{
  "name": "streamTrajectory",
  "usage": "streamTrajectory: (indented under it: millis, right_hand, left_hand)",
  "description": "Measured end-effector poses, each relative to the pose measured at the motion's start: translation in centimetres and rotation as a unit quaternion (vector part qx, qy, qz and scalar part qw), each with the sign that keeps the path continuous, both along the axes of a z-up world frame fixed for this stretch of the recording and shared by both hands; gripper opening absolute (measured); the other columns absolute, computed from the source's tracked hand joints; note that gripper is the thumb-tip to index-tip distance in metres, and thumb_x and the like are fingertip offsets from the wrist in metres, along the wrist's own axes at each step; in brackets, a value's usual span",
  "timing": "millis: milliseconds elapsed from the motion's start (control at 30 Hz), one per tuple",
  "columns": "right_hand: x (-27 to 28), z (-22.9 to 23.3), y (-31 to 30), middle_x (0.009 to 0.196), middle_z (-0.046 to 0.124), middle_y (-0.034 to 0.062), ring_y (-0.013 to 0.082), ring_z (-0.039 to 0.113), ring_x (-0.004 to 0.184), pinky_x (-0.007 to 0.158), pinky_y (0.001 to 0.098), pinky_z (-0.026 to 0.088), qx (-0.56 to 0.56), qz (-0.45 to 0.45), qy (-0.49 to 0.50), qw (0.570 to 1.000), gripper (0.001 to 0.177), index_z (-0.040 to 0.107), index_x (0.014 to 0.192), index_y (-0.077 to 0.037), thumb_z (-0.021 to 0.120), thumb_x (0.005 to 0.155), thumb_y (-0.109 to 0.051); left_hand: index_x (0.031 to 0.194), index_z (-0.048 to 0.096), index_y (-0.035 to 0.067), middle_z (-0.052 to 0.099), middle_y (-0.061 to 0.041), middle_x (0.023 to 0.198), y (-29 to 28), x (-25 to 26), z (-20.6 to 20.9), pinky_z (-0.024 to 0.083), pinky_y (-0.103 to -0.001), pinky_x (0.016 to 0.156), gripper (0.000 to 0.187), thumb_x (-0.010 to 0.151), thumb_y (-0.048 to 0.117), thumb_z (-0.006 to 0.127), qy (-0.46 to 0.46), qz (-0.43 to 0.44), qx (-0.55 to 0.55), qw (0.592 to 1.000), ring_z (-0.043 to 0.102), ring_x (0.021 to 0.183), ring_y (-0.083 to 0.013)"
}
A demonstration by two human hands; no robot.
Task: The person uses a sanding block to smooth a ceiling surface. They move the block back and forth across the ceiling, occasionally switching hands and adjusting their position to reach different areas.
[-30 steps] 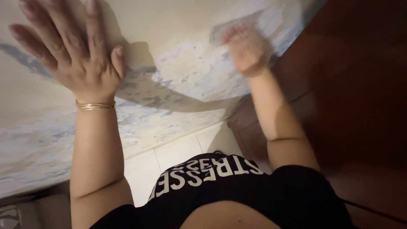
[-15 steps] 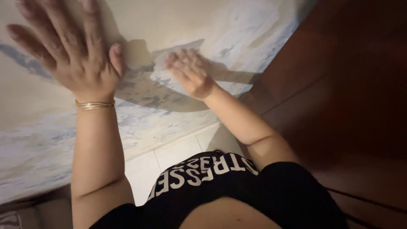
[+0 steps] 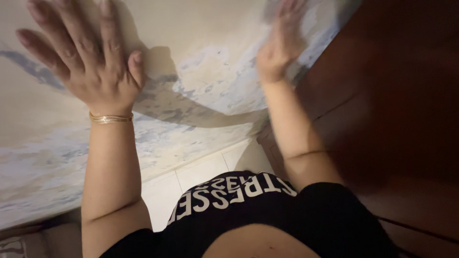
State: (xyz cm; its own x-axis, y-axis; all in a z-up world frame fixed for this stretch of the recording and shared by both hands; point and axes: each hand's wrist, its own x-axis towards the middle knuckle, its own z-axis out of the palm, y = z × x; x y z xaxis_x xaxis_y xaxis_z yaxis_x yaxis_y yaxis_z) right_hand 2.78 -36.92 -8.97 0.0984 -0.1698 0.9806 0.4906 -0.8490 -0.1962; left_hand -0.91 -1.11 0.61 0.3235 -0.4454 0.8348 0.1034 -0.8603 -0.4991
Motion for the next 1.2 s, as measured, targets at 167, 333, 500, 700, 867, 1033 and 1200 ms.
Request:
streamTrajectory:
  millis: [167, 333, 500, 700, 867, 1033, 1200]
  right_hand:
    - [-2.1, -3.6, 9.9, 0.147, 0.058, 0.0129, 0.0303, 0.046, 0.143, 0.125, 0.0487, 0.03, -0.242, 0.098, 0.101, 0.96, 0.032, 0.071, 0.133, -0.006, 0.053, 0.108, -0.007]
    - [-0.3, -3.6, 6.6, 0.132, 0.07, 0.0094, 0.0219, 0.063, 0.129, 0.115, 0.0381, 0.051, -0.404, 0.121, -0.07, 0.904, 0.018, 0.078, 0.121, -0.006, 0.071, 0.109, -0.017]
    - [0.1, 0.7, -3.8, 0.129, 0.072, 0.0182, 0.0341, 0.07, 0.122, 0.111, 0.0482, 0.052, -0.305, 0.04, 0.122, 0.944, 0.03, 0.07, 0.129, 0.004, 0.057, 0.102, -0.003]
    - [-0.2, 0.6, -4.2, 0.135, 0.066, 0.0223, 0.0426, 0.06, 0.132, 0.12, 0.0542, 0.042, -0.103, 0.025, 0.007, 0.994, 0.039, 0.066, 0.132, 0.005, 0.05, 0.097, 0.009]
    - [-0.3, -3.9, 6.0, 0.148, 0.056, 0.0182, 0.0345, 0.048, 0.142, 0.123, 0.0502, 0.032, -0.174, 0.084, 0.162, 0.968, 0.046, 0.065, 0.138, 0.001, 0.046, 0.097, 0.004]
    - [-0.6, -4.6, 5.6, 0.131, 0.07, 0.0083, 0.0233, 0.061, 0.13, 0.12, 0.0422, 0.044, -0.372, 0.082, -0.066, 0.922, 0.013, 0.074, 0.123, -0.009, 0.072, 0.112, -0.016]
    - [-0.4, -0.2, -4.5, 0.109, 0.078, 0.0179, 0.0304, 0.073, 0.113, 0.11, 0.0452, 0.056, -0.303, 0.049, -0.031, 0.951, 0.006, 0.08, 0.106, 0.005, 0.076, 0.103, 0.001]
  left_hand:
    - [0.163, 0.038, 0.026, 0.031, -0.014, 0.164, 0.2, 0.8, 0.1, 0.006, -0.061, 0.128, 0.071, 0.106, 0.051, 0.006, -0.038, -0.022, 0.009, 0.999, 0.018, 0.153, -0.0398]
    - [0.164, 0.035, 0.026, 0.029, -0.017, 0.165, 0.9, 0.8, -0.2, 0.005, -0.062, 0.128, 0.069, 0.106, 0.051, 0.006, -0.028, -0.001, 0.027, 0.999, 0.017, 0.154, -0.041]
    - [0.163, 0.036, 0.025, 0.031, -0.017, 0.163, 0.6, 1.1, -0.3, 0.007, -0.062, 0.128, 0.069, 0.105, 0.051, 0.007, -0.034, -0.02, 0.012, 0.999, 0.02, 0.153, -0.0412]
    - [0.164, 0.038, 0.024, 0.031, -0.016, 0.163, 0.8, 1.5, -0.8, 0.005, -0.062, 0.128, 0.071, 0.105, 0.05, 0.007, -0.062, -0.034, 0.019, 0.997, 0.018, 0.153, -0.0412]
    - [0.168, 0.03, 0.024, 0.024, -0.017, 0.168, 0.6, 1.6, -0.3, 0.003, -0.062, 0.131, 0.072, 0.105, 0.047, 0.005, -0.084, -0.04, 0.021, 0.995, 0.014, 0.158, -0.04]
    - [0.163, 0.035, 0.026, 0.031, -0.015, 0.163, 0.8, 1.2, -0.8, 0.006, -0.061, 0.129, 0.069, 0.105, 0.051, 0.006, -0.037, -0.021, 0.002, 0.999, 0.018, 0.153, -0.04]
    - [0.162, 0.033, 0.027, 0.03, -0.015, 0.164, 0.8, 1.5, -0.7, 0.006, -0.061, 0.129, 0.068, 0.105, 0.052, 0.006, -0.042, -0.028, -0.001, 0.999, 0.019, 0.154, -0.0398]
